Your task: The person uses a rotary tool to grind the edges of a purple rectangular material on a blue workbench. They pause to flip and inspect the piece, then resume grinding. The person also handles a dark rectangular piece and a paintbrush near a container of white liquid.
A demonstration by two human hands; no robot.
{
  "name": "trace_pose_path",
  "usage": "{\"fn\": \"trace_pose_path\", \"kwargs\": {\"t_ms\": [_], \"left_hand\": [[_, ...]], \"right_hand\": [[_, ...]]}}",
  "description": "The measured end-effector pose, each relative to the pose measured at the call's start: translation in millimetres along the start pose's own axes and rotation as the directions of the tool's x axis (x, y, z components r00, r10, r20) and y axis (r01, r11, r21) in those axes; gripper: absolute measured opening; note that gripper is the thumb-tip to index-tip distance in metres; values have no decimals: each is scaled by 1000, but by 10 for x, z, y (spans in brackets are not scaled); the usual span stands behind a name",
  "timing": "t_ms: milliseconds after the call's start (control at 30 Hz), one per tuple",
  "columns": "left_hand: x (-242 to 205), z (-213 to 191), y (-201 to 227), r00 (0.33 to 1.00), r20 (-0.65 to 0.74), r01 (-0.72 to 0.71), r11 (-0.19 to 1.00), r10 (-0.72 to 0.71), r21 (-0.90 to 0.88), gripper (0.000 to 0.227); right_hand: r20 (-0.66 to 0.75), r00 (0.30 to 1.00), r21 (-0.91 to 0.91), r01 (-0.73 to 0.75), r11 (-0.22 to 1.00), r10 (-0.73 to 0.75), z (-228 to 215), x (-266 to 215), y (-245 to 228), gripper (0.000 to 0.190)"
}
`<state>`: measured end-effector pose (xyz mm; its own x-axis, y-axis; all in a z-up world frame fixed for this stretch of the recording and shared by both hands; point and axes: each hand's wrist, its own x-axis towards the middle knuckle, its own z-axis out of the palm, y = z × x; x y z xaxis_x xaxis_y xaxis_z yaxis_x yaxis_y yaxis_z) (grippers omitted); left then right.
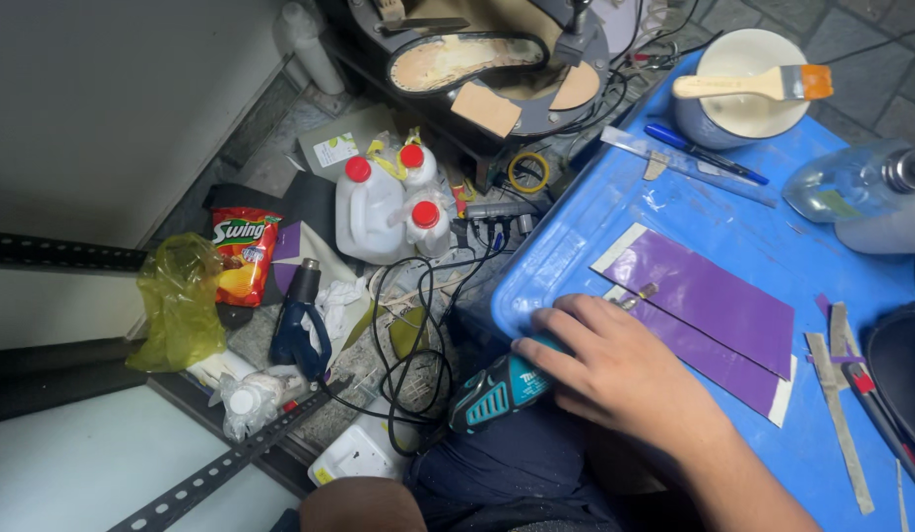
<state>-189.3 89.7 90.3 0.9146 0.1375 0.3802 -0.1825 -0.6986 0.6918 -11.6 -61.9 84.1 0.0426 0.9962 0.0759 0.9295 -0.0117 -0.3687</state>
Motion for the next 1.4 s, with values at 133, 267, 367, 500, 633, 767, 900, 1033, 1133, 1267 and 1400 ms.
{"fn": "trace_pose_path", "kwargs": {"t_ms": [133,267,367,500,633,767,900,1033,1133,1267,1400], "left_hand": [[-5,-93,-54,997,-70,16,995,-9,99,76],[1,-154,-72,991,-137,18,985,6,170,78],[23,-70,-195,989,-144,51,990,-31,133,80],[71,171,-570,976,-21,214,974,-216,-74,92],[-133,275,-915,865,144,500,852,-481,-153,74],[-320,114,-1508,783,112,621,780,-612,-81,73],[-486,239,-2229,657,116,718,666,-744,203,73],[-653,777,-2891,475,200,761,514,-857,396,76],[-709,1277,-3235,463,190,673,483,-866,560,83],[-881,1765,-3459,407,116,668,382,-906,638,77],[-1013,1930,-3538,276,89,741,271,-957,615,77]], "right_hand": [[45,998,18,35,999,-36,91,179,47,75],[51,997,15,51,999,-52,110,256,112,76],[18,998,21,58,998,-58,106,242,130,76],[-70,997,53,45,998,-42,107,348,130,72],[-299,950,-31,87,996,-92,140,324,162,60],[-454,879,10,-160,987,147,88,-160,372,43],[-612,695,226,-302,926,377,168,-825,647,9],[-537,650,218,-509,832,538,257,-1303,707,12],[-515,674,208,-501,840,529,195,-1360,690,5],[-433,815,242,-306,921,385,13,-1164,481,20],[-341,939,81,-15,997,42,-297,-963,53,34]]}}
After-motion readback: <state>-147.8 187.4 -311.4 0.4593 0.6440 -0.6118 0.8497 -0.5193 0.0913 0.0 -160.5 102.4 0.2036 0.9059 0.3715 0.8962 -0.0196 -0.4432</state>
